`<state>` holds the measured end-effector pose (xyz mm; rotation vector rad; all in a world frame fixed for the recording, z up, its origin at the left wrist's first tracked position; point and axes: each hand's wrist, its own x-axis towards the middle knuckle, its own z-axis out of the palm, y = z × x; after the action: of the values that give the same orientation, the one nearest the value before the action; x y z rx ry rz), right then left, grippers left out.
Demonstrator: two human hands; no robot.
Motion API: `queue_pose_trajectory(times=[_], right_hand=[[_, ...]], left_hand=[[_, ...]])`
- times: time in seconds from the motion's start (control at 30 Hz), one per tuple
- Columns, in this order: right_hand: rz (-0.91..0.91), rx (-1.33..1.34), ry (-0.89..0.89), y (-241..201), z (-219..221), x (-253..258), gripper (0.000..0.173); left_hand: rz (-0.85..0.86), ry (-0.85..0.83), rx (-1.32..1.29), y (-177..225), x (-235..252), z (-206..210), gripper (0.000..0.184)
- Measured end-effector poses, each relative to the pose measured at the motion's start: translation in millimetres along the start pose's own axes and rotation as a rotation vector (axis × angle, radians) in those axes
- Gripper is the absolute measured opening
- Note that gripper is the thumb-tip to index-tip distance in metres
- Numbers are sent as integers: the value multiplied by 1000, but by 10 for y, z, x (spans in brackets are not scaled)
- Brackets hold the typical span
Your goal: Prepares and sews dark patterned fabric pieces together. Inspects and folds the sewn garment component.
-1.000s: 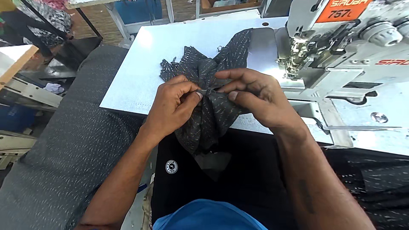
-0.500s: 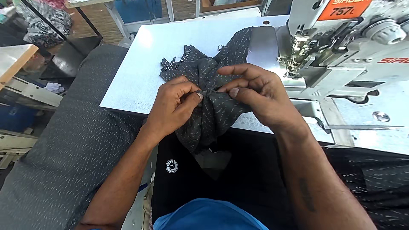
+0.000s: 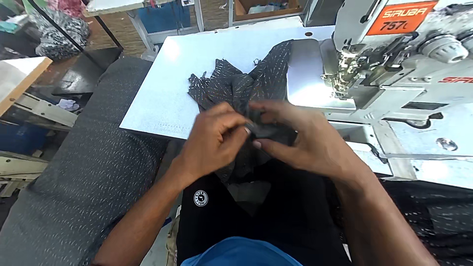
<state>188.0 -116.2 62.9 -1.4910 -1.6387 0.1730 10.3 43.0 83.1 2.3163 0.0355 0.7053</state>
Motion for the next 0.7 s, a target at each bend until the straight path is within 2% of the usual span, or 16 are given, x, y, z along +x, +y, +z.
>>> queue_pose_trajectory(times=[0.07, 0.13, 0.2, 0.23, 0.3, 0.4, 0.47, 0.57, 0.63, 0.7], right_hand=[[-57, -141, 59, 33, 15, -127, 23], [-47, -155, 108, 89, -10, -252, 21], [-10, -62, 153, 97, -45, -348, 20], [3, -8, 182, 88, -61, -385, 20], [21, 69, 237, 77, -103, -434, 18], [108, -26, 281, 62, -138, -396, 19], [163, -185, 213, -1, -149, -269, 21], [154, -229, 24, -107, -185, -30, 20], [164, -196, -94, -139, -278, 146, 17], [143, -249, -102, -119, -438, 409, 15]], left_hand=[[30, -110, -104, -39, 21, -40, 17], [-101, -17, -127, -243, 97, -152, 23], [-349, 126, -35, -613, 198, -281, 35], [-452, 145, 34, -848, 235, -321, 45], [-542, 99, 181, -1246, 298, -334, 66], [-558, -39, 340, -1553, 407, -229, 75], [-571, -166, 391, -1648, 503, -135, 69], [-499, -221, 425, -1738, 661, -121, 36], [-467, -101, 373, -1708, 651, -315, 29], [-460, 202, 215, -1592, 565, -710, 29]])
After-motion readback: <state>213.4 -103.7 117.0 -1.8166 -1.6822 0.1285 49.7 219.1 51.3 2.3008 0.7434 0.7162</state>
